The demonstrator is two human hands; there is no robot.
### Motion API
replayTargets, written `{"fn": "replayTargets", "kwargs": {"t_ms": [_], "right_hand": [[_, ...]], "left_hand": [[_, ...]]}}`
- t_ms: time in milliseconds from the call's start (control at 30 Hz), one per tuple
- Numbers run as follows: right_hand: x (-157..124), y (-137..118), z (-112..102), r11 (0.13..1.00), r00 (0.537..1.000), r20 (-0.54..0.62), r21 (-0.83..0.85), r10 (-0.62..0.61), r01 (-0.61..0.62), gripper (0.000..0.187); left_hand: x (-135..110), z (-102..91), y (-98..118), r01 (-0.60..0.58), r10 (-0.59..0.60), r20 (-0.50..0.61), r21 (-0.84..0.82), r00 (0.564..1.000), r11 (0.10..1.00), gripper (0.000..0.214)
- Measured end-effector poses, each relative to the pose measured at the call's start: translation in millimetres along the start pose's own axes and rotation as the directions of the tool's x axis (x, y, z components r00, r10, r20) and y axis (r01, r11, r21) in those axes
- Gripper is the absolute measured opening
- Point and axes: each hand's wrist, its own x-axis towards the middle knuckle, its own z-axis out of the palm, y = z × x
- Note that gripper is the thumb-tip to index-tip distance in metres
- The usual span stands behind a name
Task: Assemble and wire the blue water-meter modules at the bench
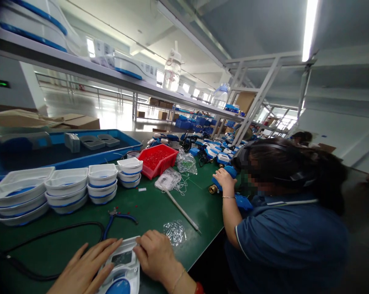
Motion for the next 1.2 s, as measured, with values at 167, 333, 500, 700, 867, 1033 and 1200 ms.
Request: {"fn": "replayTargets", "kwargs": {"t_ms": [167,333,500,700,867,1033,1200], "right_hand": [[-6,0,6,0.999,0.999,-0.033,0.038,0.012,-0.011,0.034],[-6,3,7,0.997,0.998,-0.054,0.072,0.028,-0.024,0.035],[-9,3,4,0.974,0.996,-0.073,0.227,0.043,-0.025,0.03],[-11,13,7,0.909,0.993,-0.089,0.415,0.083,-0.039,0.027],[-11,14,6,0.896,0.995,-0.084,0.445,0.049,-0.007,0.028],[-12,15,7,0.905,0.996,-0.086,0.425,0.035,0.005,0.032],[-14,12,6,0.937,0.995,-0.079,0.347,0.056,-0.025,0.032]], "left_hand": [[14,-17.4,10,-0.034,0.03,0.086,0.04,0.996,0.999,0.042],[25,-31.9,29,-0.075,0.07,0.196,0.021,0.978,0.997,0.045],[28,-55.2,48,-0.089,0.07,0.249,0.067,0.966,0.994,0.046],[35,-68.5,56,-0.121,0.077,0.281,0.142,0.957,0.982,0.045],[39,-68.7,57,-0.143,0.089,0.285,0.176,0.954,0.974,0.045],[45,-66.8,61,-0.158,0.098,0.297,0.186,0.95,0.97,0.043],[45,-57.5,60,-0.146,0.092,0.269,0.191,0.959,0.971,0.043]]}}
